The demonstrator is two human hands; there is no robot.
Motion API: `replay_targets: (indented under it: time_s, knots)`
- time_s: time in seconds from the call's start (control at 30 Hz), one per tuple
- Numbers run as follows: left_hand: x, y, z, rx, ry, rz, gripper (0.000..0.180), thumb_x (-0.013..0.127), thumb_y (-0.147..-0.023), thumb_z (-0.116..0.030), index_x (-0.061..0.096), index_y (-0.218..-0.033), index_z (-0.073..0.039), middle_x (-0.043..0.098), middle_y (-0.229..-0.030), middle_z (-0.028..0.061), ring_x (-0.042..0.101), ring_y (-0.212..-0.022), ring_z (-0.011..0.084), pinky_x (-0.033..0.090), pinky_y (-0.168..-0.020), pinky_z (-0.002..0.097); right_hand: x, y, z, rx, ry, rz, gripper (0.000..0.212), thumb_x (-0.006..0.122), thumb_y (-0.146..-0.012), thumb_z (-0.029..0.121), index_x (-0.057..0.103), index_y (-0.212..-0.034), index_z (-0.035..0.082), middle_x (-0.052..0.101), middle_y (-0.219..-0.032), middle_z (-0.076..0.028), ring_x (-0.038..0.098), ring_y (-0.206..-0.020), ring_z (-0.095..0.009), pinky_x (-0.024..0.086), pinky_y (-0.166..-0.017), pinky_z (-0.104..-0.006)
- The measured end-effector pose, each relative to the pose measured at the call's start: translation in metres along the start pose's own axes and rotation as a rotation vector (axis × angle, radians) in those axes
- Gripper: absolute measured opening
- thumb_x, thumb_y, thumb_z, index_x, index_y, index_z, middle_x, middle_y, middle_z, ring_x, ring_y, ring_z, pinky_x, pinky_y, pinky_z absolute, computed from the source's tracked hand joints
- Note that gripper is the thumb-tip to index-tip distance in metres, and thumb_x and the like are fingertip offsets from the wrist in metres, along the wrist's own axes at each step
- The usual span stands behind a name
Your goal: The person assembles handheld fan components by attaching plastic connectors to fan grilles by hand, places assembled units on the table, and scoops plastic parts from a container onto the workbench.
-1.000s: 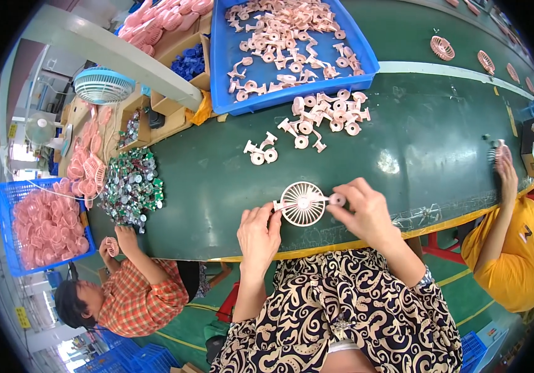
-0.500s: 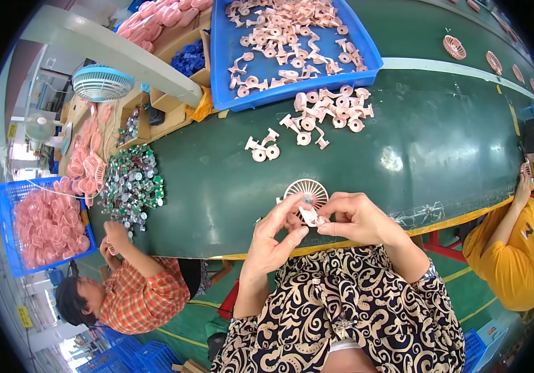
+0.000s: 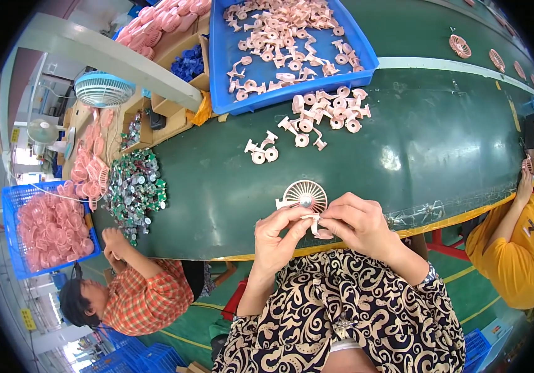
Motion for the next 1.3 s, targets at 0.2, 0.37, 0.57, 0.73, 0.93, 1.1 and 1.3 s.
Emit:
replay_targets:
  time_s: [0.2, 0.37, 0.57, 0.73, 0.93, 1.1, 1.3]
  knots:
    - [0.012, -0.001, -0.023, 0.215, -0.316, -0.032, 0.023, 0.074, -0.09, 0.002, 0.074, -0.112, -0.003, 0.074, -0.101, 0.0111, 0.073, -0.085, 0.0208, 0.058, -0.074, 0.0307, 0.001, 0.007, -0.014, 0.212, -0.206, -0.017, 0.007, 0.073, -0.095, 0.005, 0.071, -0.096, -0.002, 0.067, -0.086, -0.006, 0.064, -0.067, -0.014, 0.048, -0.055, -0.0271]
    - [0.03, 0.008, -0.04, 0.555, -0.602, -0.114, 0.03, 0.077, -0.079, 0.003, 0.076, -0.109, -0.004, 0.072, -0.094, 0.011, 0.071, -0.081, 0.0288, 0.059, -0.071, 0.0347, 0.015, 0.028, -0.045, 0.624, -0.736, 0.058, 0.013, 0.069, -0.1, 0.012, 0.07, -0.095, 0.0, 0.062, -0.079, 0.0, 0.049, -0.057, -0.008, 0.037, -0.048, -0.0234]
    - [0.041, 0.015, -0.035, 0.8, -0.706, -0.136, 0.035, 0.079, -0.075, 0.004, 0.075, -0.109, -0.004, 0.072, -0.1, 0.0084, 0.072, -0.084, 0.0272, 0.061, -0.073, 0.0351, 0.036, 0.048, -0.053, 1.044, -1.531, 0.105, 0.016, 0.065, -0.101, 0.013, 0.067, -0.093, -0.001, 0.057, -0.077, -0.003, 0.038, -0.054, -0.003, 0.024, -0.042, -0.0196]
    - [0.04, 0.013, -0.033, 0.827, -0.705, -0.11, 0.03, 0.079, -0.078, 0.002, 0.074, -0.107, -0.004, 0.072, -0.099, 0.0081, 0.072, -0.085, 0.0268, 0.061, -0.074, 0.0355, 0.049, 0.058, -0.046, 1.14, -1.807, 0.157, 0.02, 0.062, -0.101, 0.019, 0.065, -0.092, 0.002, 0.055, -0.081, -0.002, 0.036, -0.052, -0.003, 0.026, -0.041, -0.0189]
    - [0.037, 0.005, -0.039, 0.664, -0.583, -0.126, 0.019, 0.075, -0.084, 0.002, 0.072, -0.103, -0.004, 0.072, -0.092, 0.0103, 0.071, -0.081, 0.0267, 0.057, -0.072, 0.0341, 0.042, 0.059, -0.038, 1.08, -1.748, 0.216, 0.021, 0.063, -0.098, 0.017, 0.06, -0.084, 0.002, 0.053, -0.079, -0.002, 0.034, -0.05, -0.002, 0.025, -0.041, -0.0181]
    - [0.0, -0.002, -0.007, 0.238, -0.245, -0.379, 0.009, 0.064, -0.099, 0.001, 0.068, -0.107, 0.003, 0.068, -0.097, 0.0069, 0.062, -0.078, 0.0124, 0.051, -0.07, 0.0251, 0.016, 0.058, -0.032, 0.946, -1.466, 0.119, 0.02, 0.064, -0.099, 0.012, 0.061, -0.083, 0.001, 0.057, -0.076, -0.005, 0.036, -0.05, -0.003, 0.027, -0.042, -0.0188]
    - [-0.003, 0.001, 0.004, 0.127, 0.001, -0.353, 0.012, 0.069, -0.096, 0.002, 0.07, -0.108, 0.003, 0.069, -0.095, 0.0065, 0.064, -0.08, 0.0107, 0.052, -0.071, 0.0237, -0.103, -0.015, -0.06, 0.452, -0.674, -0.419, 0.007, 0.07, -0.093, 0.004, 0.07, -0.098, 0.0, 0.07, -0.086, -0.006, 0.056, -0.054, -0.007, 0.041, -0.048, -0.0211]
Point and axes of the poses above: each hand's wrist, its own y-axis away from the middle knuckle, its own x-axis out of the palm, z = x × y, the point moved 7 cm from there along -y, towards the middle knuckle
